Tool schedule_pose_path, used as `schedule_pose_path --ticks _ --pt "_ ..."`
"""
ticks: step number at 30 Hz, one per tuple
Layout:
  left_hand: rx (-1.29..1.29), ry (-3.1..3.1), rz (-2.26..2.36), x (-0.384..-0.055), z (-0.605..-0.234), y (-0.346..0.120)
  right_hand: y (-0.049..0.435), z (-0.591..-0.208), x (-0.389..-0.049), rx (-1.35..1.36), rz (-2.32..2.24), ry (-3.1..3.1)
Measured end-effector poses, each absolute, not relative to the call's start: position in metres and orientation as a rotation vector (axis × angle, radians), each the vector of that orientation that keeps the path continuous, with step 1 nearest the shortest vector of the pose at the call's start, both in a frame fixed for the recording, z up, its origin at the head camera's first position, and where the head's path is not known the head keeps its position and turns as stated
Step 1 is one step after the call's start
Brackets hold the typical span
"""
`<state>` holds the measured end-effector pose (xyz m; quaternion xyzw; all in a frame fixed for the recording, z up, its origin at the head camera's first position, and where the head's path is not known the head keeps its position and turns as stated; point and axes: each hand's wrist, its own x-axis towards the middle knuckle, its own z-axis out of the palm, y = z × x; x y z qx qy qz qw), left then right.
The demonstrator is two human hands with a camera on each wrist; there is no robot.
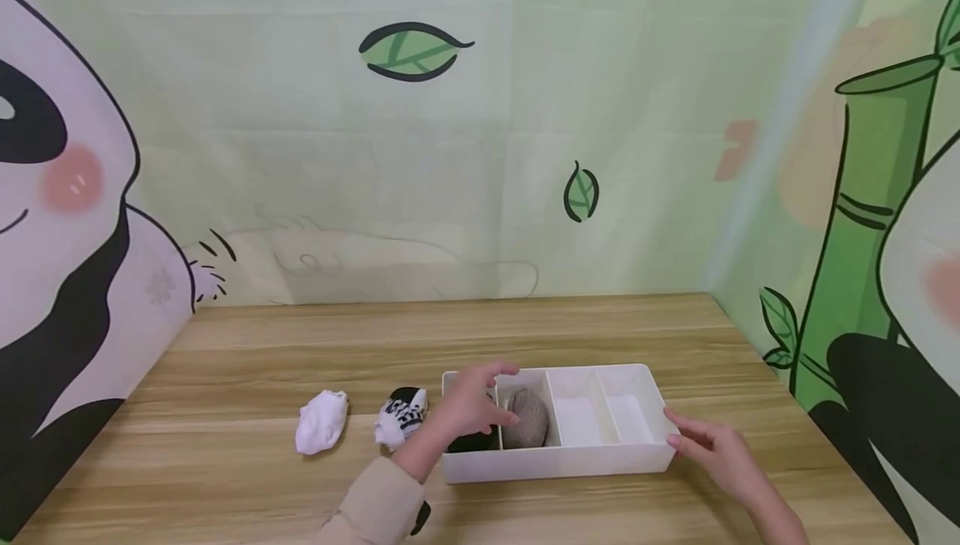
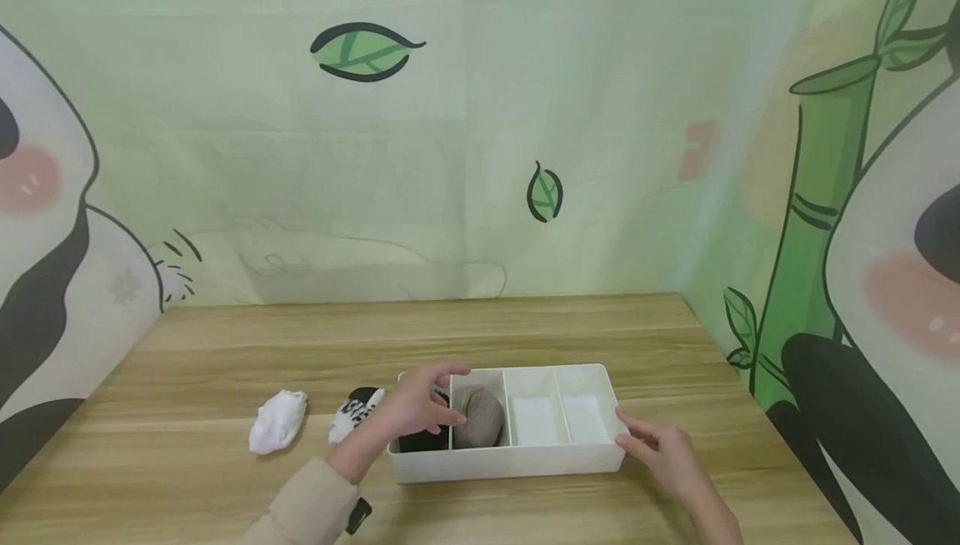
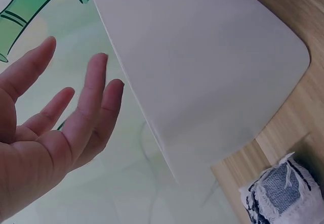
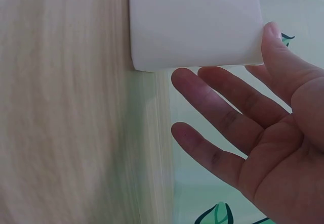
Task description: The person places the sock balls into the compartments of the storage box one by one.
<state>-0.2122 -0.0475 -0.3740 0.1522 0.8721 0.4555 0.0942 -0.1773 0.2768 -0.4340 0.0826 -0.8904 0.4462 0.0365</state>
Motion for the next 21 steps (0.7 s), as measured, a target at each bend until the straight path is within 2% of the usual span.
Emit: schedule_pose_path --ticks 21 --pt "0.550 2.720 1.267 -0.202 -0.370 -0.063 0.277 -0.434 -0.176 0.265 1.334 -2.719"
